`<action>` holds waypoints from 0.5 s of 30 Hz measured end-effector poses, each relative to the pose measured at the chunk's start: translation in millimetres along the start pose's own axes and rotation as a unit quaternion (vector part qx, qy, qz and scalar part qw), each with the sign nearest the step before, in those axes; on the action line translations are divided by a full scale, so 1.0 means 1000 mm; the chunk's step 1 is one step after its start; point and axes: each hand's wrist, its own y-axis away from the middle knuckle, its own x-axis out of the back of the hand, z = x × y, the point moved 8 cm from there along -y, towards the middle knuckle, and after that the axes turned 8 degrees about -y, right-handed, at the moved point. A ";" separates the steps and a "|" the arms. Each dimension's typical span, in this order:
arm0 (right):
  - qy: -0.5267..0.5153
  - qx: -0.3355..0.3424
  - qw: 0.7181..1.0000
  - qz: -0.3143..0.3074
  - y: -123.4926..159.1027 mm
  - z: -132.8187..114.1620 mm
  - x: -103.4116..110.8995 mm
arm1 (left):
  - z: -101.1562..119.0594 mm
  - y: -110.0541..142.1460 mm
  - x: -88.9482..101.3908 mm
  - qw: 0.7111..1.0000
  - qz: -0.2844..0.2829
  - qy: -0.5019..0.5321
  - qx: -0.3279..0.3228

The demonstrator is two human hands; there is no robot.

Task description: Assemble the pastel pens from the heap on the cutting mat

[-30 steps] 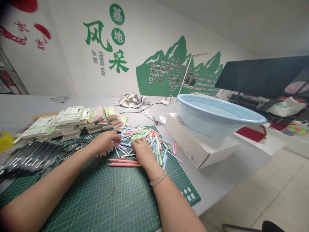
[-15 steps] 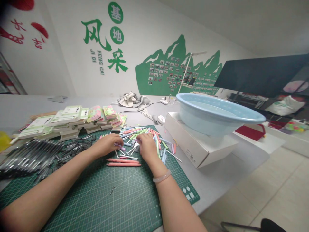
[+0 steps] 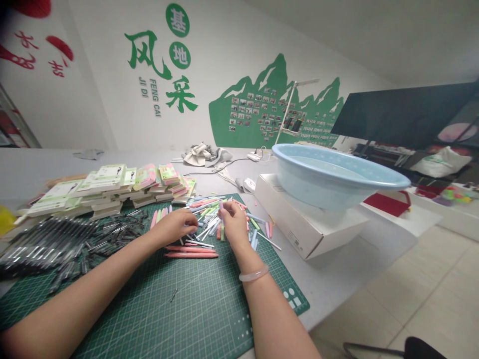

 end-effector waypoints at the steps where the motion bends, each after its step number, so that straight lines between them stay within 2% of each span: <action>1: -0.008 -0.006 1.000 0.001 0.001 0.001 -0.001 | 0.004 -0.002 -0.002 1.000 0.005 -0.006 0.009; 6: -0.020 -0.034 0.999 -0.001 0.001 0.003 -0.002 | 0.016 -0.008 -0.019 0.997 0.000 -0.037 0.064; 9: -0.029 -0.053 0.998 -0.006 0.001 0.007 -0.002 | 0.012 -0.010 -0.019 0.996 -0.005 -0.025 0.085; 12: -0.043 -0.067 0.997 -0.010 0.002 0.011 -0.001 | -0.003 -0.010 -0.007 0.993 0.015 0.053 0.100; 15: -0.070 -0.082 0.994 -0.011 0.002 0.014 -0.001 | -0.021 -0.006 -0.002 0.974 0.012 0.192 0.122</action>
